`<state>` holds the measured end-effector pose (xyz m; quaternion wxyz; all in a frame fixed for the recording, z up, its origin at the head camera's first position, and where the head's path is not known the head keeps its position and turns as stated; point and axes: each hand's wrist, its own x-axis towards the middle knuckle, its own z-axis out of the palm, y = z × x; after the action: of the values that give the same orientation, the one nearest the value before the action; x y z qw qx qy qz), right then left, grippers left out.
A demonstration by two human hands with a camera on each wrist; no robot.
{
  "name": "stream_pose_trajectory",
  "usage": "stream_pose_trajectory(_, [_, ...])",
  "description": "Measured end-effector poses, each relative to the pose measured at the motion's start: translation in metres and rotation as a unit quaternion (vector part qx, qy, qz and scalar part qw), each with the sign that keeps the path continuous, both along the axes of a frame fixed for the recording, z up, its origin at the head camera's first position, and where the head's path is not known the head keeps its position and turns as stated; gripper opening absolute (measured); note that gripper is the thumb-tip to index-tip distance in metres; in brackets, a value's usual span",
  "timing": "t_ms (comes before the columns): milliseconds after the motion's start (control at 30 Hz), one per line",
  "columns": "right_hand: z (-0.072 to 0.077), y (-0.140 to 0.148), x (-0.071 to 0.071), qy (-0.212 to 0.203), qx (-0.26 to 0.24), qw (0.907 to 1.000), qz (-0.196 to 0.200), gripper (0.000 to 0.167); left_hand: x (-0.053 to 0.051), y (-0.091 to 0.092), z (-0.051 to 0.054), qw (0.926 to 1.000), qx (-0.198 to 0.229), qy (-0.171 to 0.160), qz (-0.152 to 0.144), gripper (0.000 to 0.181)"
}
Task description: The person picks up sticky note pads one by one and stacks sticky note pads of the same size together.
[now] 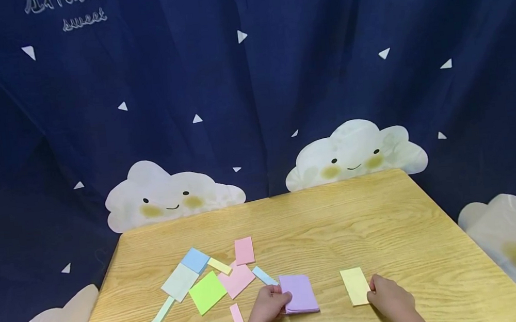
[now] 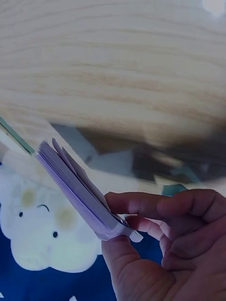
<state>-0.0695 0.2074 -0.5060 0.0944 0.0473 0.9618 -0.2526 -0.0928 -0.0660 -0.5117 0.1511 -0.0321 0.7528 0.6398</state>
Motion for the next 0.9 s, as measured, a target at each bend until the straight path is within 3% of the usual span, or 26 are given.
stream_pose_trajectory(567, [-0.004, 0.001, 0.0, 0.003, -0.007, 1.0, 0.003, 0.006, -0.001, 0.024, -0.01, 0.9996, -0.005, -0.007, 0.025, 0.012])
stream_pose_trajectory(767, [-0.001, 0.001, 0.001, 0.001, -0.01, 1.0, -0.003, 0.006, -0.001, 0.028, -0.011, 0.9986, -0.035, 0.014, 0.036, 0.013])
stream_pose_trajectory(900, [-0.002, 0.001, 0.002, 0.002, -0.013, 0.9999, -0.002, 0.007, -0.001, 0.031, -0.012, 0.9956, -0.077, 0.031, 0.042, 0.014])
